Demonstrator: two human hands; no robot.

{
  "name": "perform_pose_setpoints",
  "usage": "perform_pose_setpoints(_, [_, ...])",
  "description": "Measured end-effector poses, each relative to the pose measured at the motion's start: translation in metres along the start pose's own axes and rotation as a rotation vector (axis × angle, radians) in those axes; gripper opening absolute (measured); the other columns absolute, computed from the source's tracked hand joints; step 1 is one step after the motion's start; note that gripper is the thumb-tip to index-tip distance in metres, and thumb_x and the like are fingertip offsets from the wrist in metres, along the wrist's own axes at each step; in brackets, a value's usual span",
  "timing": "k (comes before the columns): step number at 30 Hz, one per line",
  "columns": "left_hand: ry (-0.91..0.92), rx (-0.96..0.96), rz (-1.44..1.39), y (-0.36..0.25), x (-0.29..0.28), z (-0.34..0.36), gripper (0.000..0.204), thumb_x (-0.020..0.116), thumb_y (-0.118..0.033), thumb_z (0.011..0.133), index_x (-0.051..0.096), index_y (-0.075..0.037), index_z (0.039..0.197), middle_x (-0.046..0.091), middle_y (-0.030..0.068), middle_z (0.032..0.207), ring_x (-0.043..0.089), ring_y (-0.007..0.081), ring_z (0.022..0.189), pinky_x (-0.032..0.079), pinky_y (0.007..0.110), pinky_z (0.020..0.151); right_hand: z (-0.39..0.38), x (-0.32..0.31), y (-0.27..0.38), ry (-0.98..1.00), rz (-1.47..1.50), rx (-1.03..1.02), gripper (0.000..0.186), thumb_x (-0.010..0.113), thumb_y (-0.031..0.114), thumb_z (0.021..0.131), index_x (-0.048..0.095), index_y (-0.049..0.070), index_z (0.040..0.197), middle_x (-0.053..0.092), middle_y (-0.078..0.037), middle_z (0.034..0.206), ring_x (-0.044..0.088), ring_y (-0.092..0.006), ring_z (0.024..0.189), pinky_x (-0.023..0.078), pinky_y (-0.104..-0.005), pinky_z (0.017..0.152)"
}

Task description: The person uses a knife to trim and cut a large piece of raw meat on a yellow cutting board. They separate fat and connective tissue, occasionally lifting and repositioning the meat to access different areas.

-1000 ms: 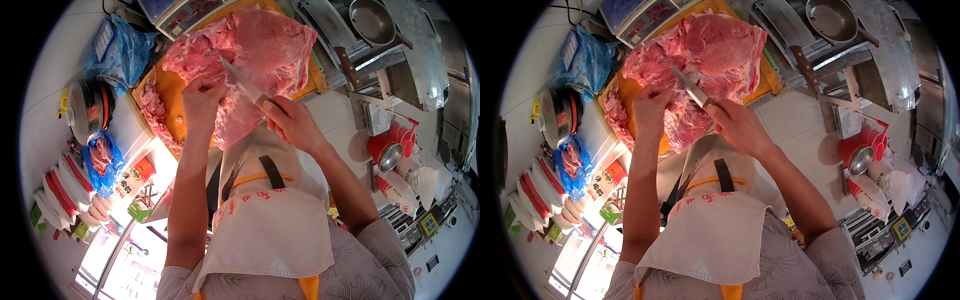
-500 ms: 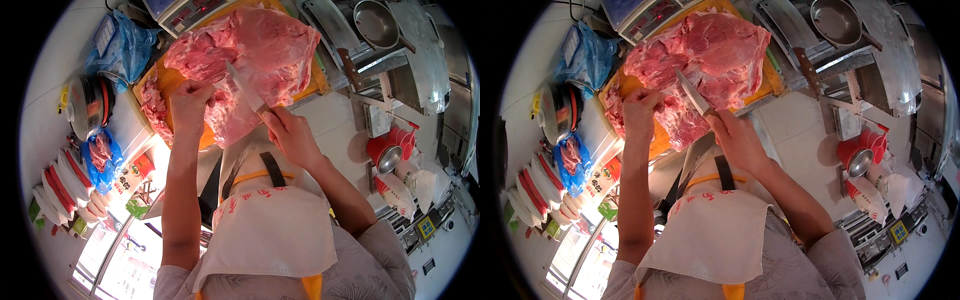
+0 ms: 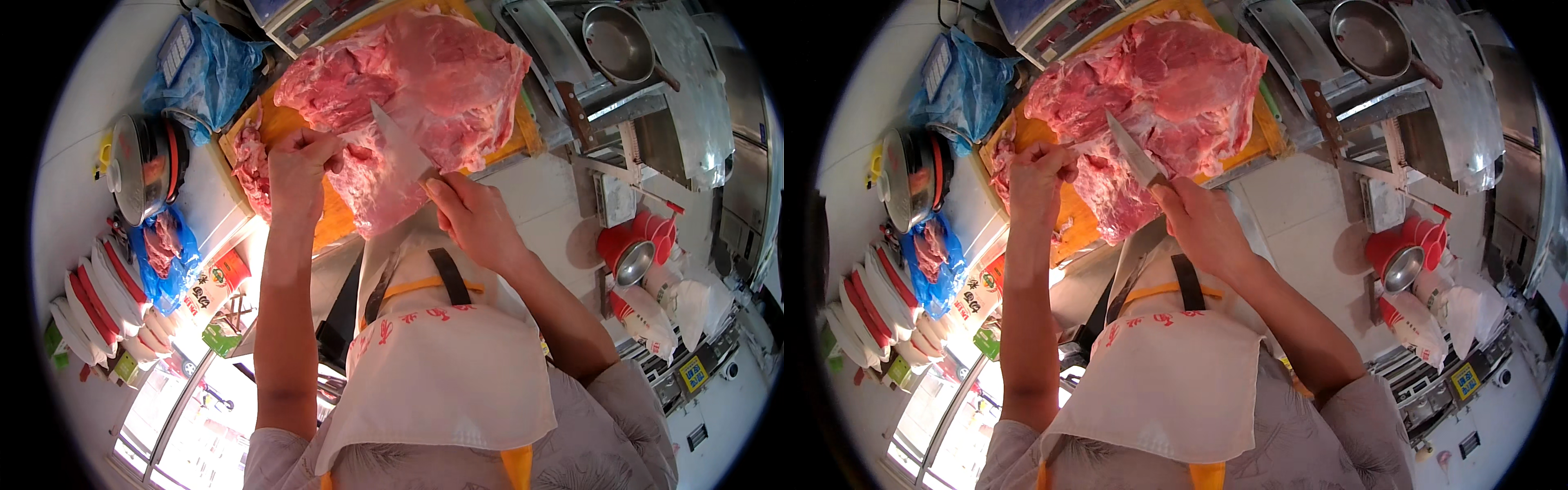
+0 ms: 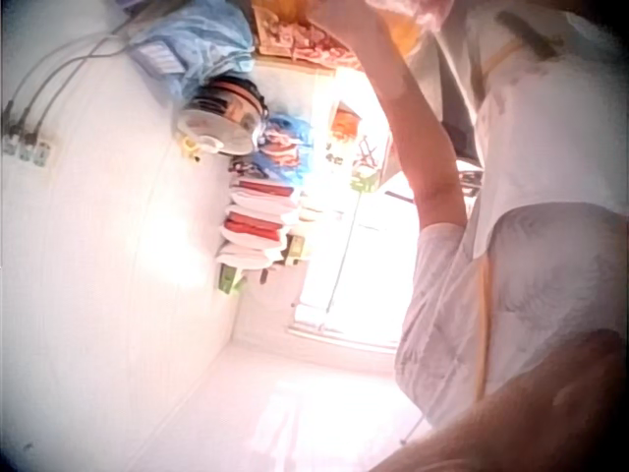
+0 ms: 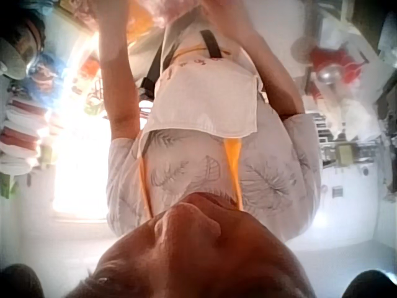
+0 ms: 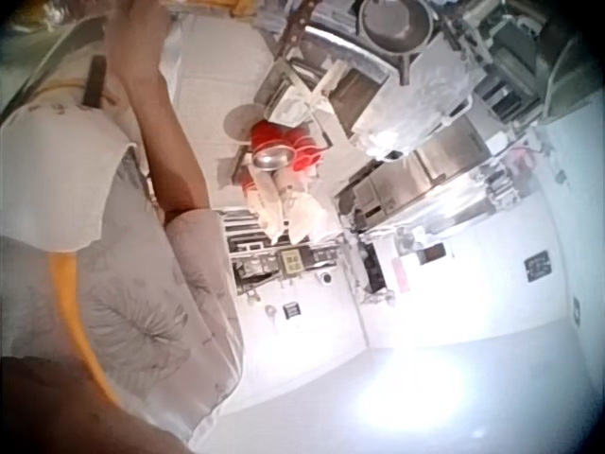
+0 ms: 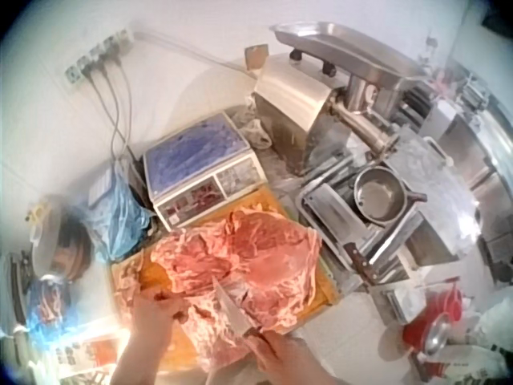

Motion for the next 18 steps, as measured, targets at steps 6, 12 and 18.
perform_pose_setpoints(6, [0.006, -0.009, -0.028, -0.002, -0.008, -0.008, 0.015, 0.073, 0.002, 0.084, 0.059, 0.001, 0.077, 0.064, 0.0097, 0.074, 0.058, 0.0169, 0.063, 0.046, 0.030, 0.062, -0.037, 0.000, -0.012, 0.044, -0.149, -0.053, 0.036, 0.056, 0.029, 0.107, 0.061, -0.003, 0.091, 0.063, -0.020, 0.068, 0.066, -0.0380, 0.065, 0.050, -0.0460, 0.062])
perform_pose_setpoints(12, [-0.029, -0.037, -0.068, -0.002, -0.008, -0.027, 0.015, 0.069, 0.003, 0.084, 0.058, -0.002, 0.075, 0.059, 0.0073, 0.072, 0.051, 0.0145, 0.063, 0.041, 0.029, 0.061, -0.011, -0.007, 0.004, 0.022, -0.109, -0.058, 0.032, 0.057, 0.027, 0.106, 0.065, -0.003, 0.098, 0.064, -0.023, 0.072, 0.064, -0.0433, 0.066, 0.050, -0.0459, 0.061])
perform_pose_setpoints(18, [-0.048, -0.021, -0.039, -0.001, -0.007, -0.038, 0.008, 0.068, 0.003, 0.085, 0.061, 0.002, 0.081, 0.058, 0.0067, 0.071, 0.050, 0.0136, 0.062, 0.041, 0.028, 0.061, -0.031, -0.007, -0.017, 0.003, -0.240, -0.206, 0.030, 0.059, 0.026, 0.105, 0.066, -0.003, 0.097, 0.060, -0.020, 0.068, 0.063, -0.0385, 0.062, 0.048, -0.0449, 0.058])
Point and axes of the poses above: each hand's wrist, its own z-axis towards the middle knuckle, its own x-axis out of the palm, y = z × x, the point moved 2 cm from there along z, towards the middle knuckle
